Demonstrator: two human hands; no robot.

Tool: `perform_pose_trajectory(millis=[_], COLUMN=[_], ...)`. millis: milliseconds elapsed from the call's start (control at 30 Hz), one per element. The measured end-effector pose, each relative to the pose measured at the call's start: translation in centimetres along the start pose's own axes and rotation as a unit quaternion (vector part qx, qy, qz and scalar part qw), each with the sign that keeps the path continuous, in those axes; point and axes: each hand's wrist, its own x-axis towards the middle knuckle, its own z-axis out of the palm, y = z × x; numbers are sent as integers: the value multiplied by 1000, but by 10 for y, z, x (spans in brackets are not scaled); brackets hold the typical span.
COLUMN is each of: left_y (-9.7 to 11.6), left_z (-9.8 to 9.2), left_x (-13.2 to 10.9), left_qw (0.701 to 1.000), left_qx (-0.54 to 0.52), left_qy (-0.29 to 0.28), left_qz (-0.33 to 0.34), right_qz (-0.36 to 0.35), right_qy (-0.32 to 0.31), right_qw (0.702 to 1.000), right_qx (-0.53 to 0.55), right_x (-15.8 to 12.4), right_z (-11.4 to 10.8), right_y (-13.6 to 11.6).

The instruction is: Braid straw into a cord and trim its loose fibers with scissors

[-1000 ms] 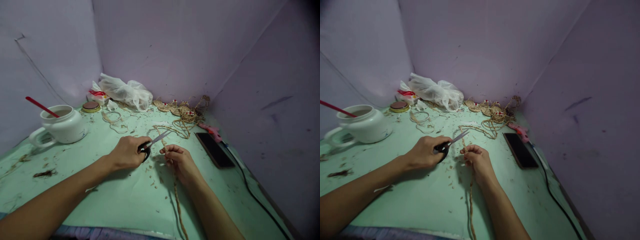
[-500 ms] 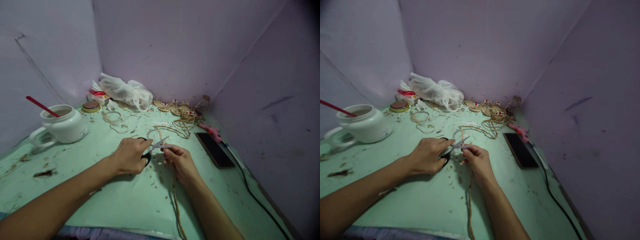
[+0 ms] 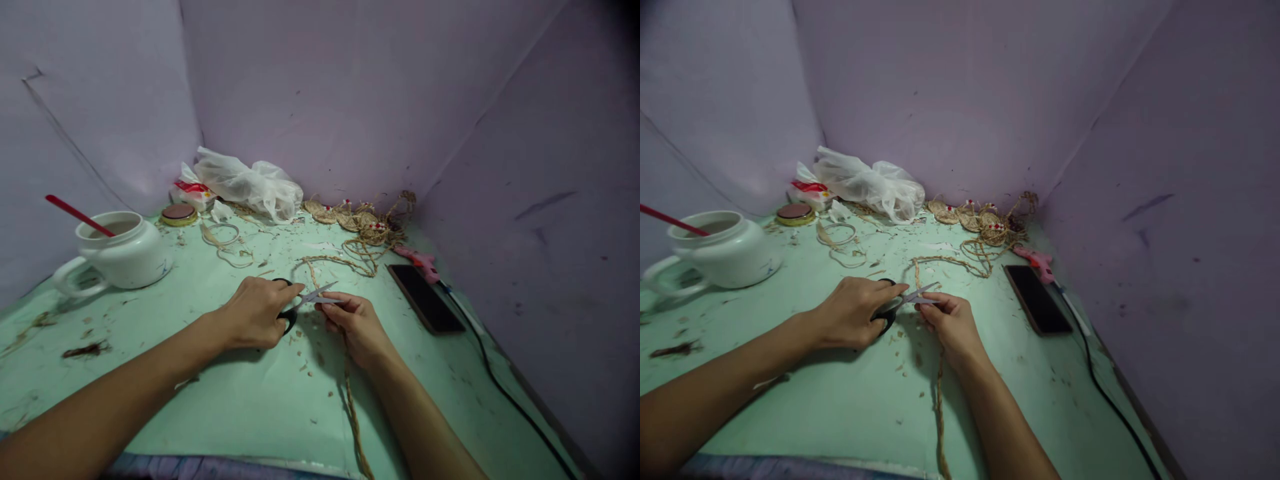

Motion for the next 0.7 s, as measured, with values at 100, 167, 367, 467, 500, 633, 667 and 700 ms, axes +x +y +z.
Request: perform_pose_trajectory(millis=[100,167,367,467,500,633,667,700], left_y=[-1,-2,-2,-1,0,-5,-7,-10], left_z=[1,2,6,4,2,-4,-5,-5], left_x=[0,0,0,0,0,1,2,2], left_qw=[1000,1000,1000,999,999,990,986,982], left_qx=[-10,-12,-15,-26,-39,-136,-154,-163], left_qy=[-11,-20,-19,-20,-19,37,61,81], left_qz=[-5,-8,-3,-2,-1,-21,-38,-56], right_qz=[-5,-9,-23,-34,-35,-19,-11,-4], right_qy=[1,2,-1,1,5,26,25,21], right_qw=[1000,1000,998,999,999,999,1000,1000], right_qx=[-14,-28,-51,-40,-32,3,6,7], right_x=[0,-1,-2,-1,0,1,1,0], right_z=[0,0,-2,-3,-3,-3,-3,-4], right_y=[0,0,2,3,3,1,1,0])
